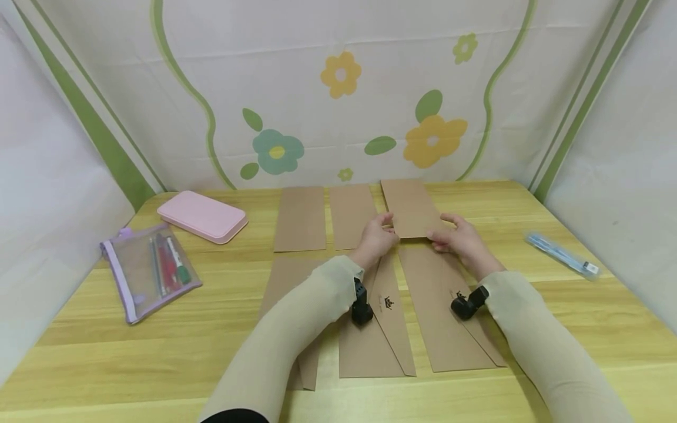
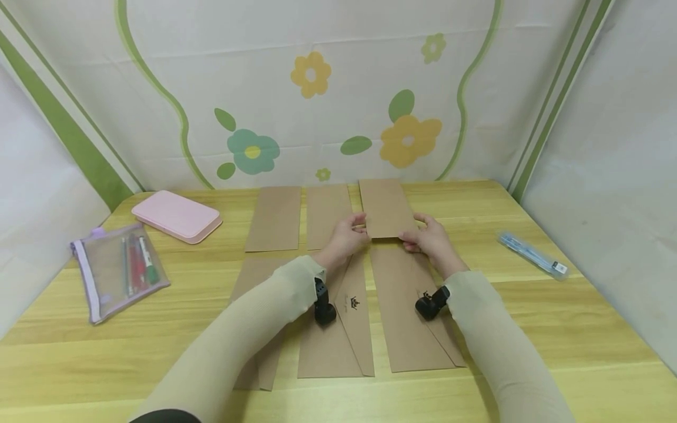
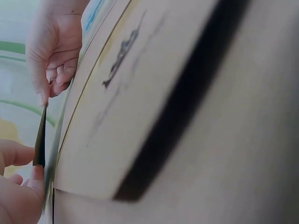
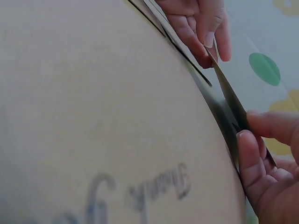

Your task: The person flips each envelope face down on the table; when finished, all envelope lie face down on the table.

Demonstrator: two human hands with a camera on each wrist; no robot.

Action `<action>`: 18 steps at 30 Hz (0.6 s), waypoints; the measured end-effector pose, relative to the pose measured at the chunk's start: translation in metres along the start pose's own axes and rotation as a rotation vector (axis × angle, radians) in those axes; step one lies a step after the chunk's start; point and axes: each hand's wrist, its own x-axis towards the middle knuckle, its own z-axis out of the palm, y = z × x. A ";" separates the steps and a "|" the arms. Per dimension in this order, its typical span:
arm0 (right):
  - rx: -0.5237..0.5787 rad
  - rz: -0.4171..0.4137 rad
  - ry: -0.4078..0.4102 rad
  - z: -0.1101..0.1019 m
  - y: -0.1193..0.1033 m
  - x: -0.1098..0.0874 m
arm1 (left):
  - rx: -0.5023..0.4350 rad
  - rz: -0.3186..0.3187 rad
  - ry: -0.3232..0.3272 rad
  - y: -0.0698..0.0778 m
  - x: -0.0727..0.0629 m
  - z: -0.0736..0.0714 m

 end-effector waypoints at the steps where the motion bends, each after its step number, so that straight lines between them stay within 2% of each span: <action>1: -0.001 0.006 0.004 0.000 0.000 0.000 | 0.001 -0.006 -0.003 0.000 0.000 0.000; 10: -0.033 0.095 0.088 -0.001 0.002 -0.001 | -0.009 -0.039 -0.035 -0.003 0.000 0.003; 18: -0.092 0.126 0.125 -0.002 0.001 -0.005 | -0.024 -0.056 -0.056 -0.001 -0.003 0.003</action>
